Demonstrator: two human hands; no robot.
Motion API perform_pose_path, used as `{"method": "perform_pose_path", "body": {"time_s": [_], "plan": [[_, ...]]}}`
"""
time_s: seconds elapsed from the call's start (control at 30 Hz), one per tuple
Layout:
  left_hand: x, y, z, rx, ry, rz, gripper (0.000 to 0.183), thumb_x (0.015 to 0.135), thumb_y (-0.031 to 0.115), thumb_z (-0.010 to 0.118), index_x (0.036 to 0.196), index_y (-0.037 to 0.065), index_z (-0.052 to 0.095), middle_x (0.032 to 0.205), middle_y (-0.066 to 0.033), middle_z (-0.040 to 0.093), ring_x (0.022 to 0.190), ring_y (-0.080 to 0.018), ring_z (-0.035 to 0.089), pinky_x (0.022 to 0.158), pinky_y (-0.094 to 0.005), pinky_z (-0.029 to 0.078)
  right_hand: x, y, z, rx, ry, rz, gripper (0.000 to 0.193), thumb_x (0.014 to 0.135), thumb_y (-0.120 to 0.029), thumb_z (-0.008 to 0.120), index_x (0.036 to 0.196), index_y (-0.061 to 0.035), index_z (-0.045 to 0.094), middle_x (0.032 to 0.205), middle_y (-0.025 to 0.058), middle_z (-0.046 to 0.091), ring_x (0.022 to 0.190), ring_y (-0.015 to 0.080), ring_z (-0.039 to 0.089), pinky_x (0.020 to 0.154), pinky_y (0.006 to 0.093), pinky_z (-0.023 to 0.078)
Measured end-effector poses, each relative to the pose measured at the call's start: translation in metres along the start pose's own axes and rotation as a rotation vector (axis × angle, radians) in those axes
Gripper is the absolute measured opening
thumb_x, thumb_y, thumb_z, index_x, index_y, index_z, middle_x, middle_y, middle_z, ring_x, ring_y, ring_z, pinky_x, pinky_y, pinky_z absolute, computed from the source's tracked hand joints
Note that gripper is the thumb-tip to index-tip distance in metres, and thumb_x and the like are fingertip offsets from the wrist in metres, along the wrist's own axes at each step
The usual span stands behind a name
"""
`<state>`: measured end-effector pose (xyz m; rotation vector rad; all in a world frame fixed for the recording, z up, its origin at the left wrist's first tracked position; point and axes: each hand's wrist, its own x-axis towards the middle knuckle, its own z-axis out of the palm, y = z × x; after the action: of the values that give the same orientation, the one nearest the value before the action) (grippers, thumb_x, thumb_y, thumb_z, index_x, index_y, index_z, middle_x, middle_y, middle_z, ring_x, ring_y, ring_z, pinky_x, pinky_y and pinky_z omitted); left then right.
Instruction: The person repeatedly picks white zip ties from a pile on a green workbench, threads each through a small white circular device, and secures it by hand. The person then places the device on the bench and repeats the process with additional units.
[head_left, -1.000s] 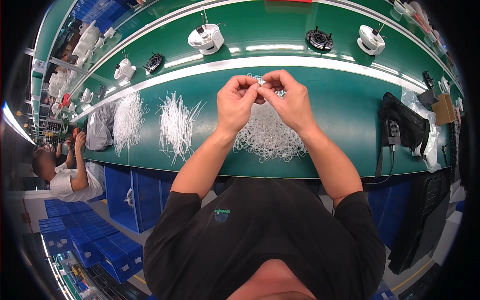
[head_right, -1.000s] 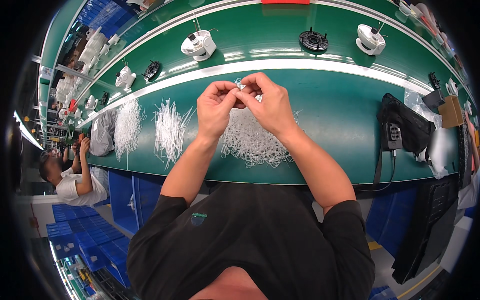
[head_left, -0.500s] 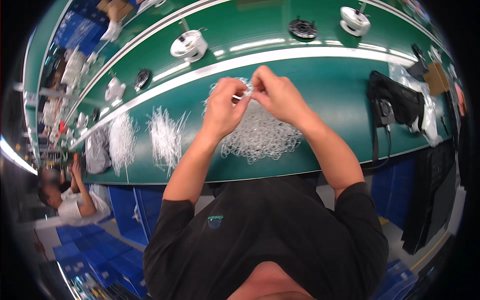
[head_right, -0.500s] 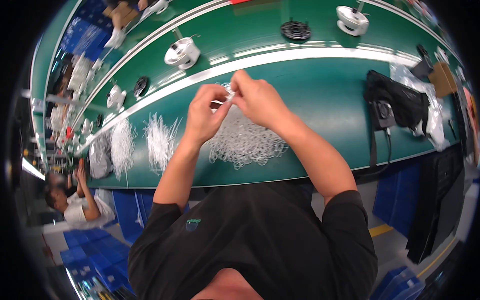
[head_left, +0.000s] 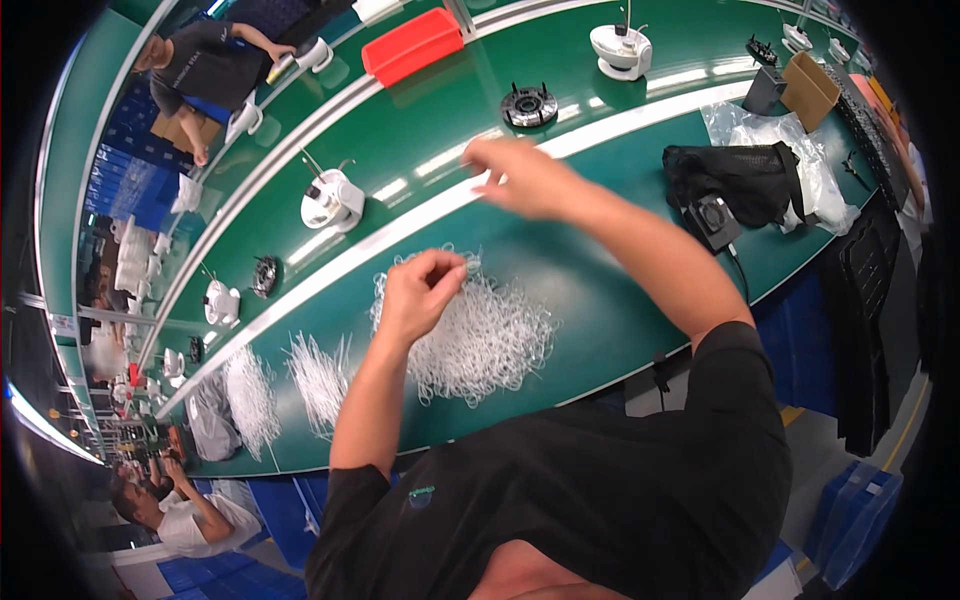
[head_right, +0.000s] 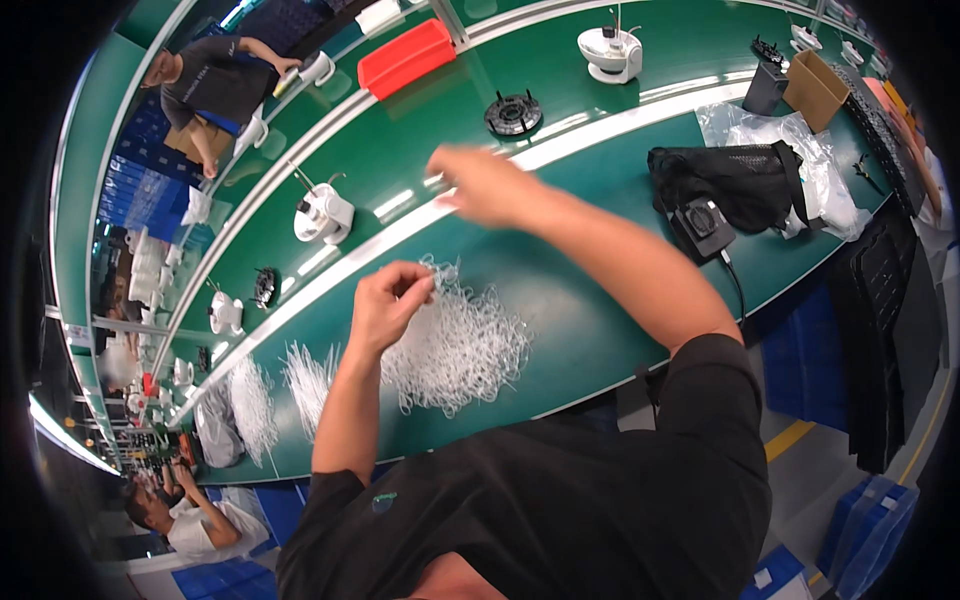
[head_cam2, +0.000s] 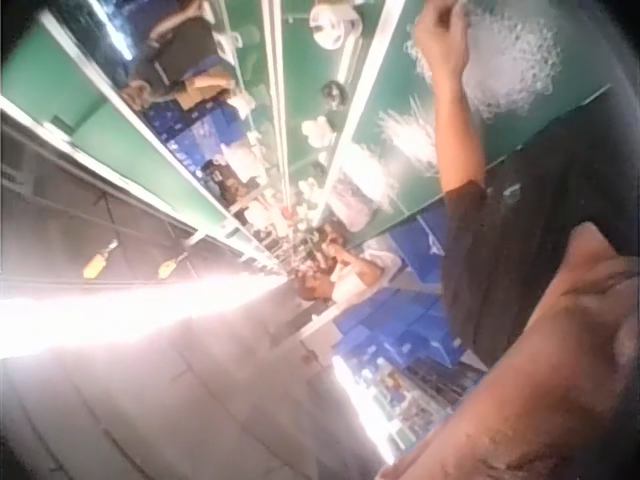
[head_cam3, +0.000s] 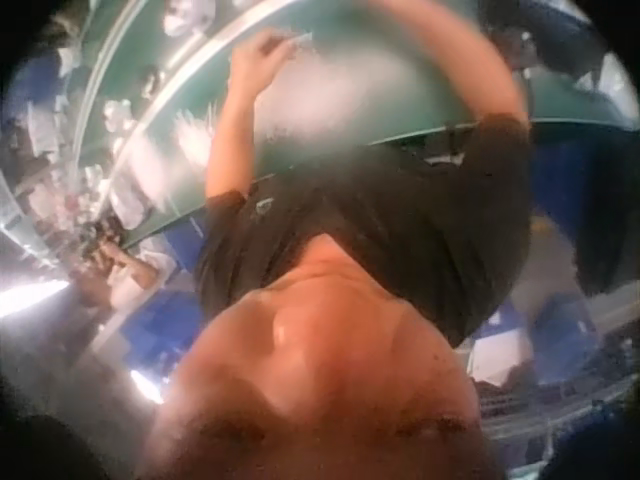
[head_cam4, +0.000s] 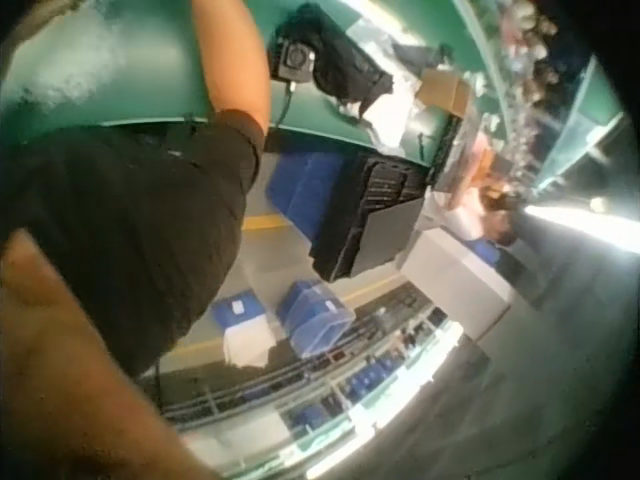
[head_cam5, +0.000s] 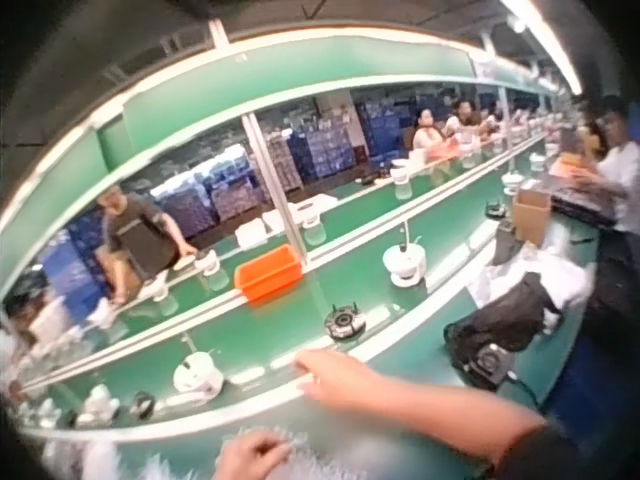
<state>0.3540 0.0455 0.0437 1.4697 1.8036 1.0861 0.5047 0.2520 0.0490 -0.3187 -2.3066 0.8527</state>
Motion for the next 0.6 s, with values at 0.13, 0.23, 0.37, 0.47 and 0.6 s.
{"method": "perform_pose_path", "body": {"time_s": [0.13,0.23,0.37,0.47,0.6], "plan": [[-0.02,-0.014,-0.014,-0.605,0.05,-0.138,0.009,0.09,0.003,0.067,0.097,0.0,0.064,0.083,-0.0105,0.07,0.069,-0.0167,0.067,0.056,-0.0259,0.05,0.045,0.11,-0.076,-0.742,0.384,0.303,0.029,0.084,-0.016,0.069,0.111,-0.0078,0.059,0.106,0.0142,0.063,0.097,0.0348,0.063,0.084,0.0447,0.052],[-0.035,-0.026,-0.017,-0.852,0.088,-0.212,0.012,0.091,0.003,0.064,0.102,0.003,0.059,0.081,-0.0116,0.068,0.065,-0.0182,0.065,0.055,-0.0274,0.049,0.048,0.174,-0.121,-1.009,0.344,0.6,0.014,0.091,-0.013,0.058,0.105,-0.0096,0.058,0.106,0.0134,0.061,0.098,0.0348,0.064,0.082,0.046,0.054],[-0.05,-0.03,-0.022,-1.086,0.112,-0.267,0.006,0.094,0.009,0.061,0.098,0.006,0.058,0.076,-0.0103,0.066,0.06,-0.0187,0.062,0.053,-0.0278,0.047,0.037,0.25,-0.141,-1.049,0.338,0.606,0.014,0.093,-0.012,0.054,0.105,-0.0106,0.059,0.104,0.013,0.06,0.098,0.0345,0.064,0.081,0.048,0.054],[-0.05,-0.032,-0.023,-1.209,0.119,-0.298,0.004,0.095,0.01,0.059,0.096,0.007,0.057,0.074,-0.0099,0.065,0.059,-0.0192,0.062,0.053,-0.0282,0.047,0.035,0.253,-0.154,-1.059,0.367,0.629,0.014,0.093,-0.012,0.054,0.105,-0.0093,0.06,0.106,0.0137,0.061,0.099,0.0345,0.064,0.081,0.048,0.054],[-0.047,-0.032,-0.025,-1.269,0.095,-0.299,0.009,0.093,0.009,0.059,0.101,0.005,0.06,0.071,-0.0097,0.065,0.059,-0.0195,0.061,0.054,-0.0292,0.046,0.037,0.206,-0.17,-1.047,0.299,0.653,0.015,0.092,-0.01,0.053,0.104,-0.0041,0.059,0.103,0.0167,0.063,0.095,0.036,0.066,0.078,0.0485,0.055]]}}
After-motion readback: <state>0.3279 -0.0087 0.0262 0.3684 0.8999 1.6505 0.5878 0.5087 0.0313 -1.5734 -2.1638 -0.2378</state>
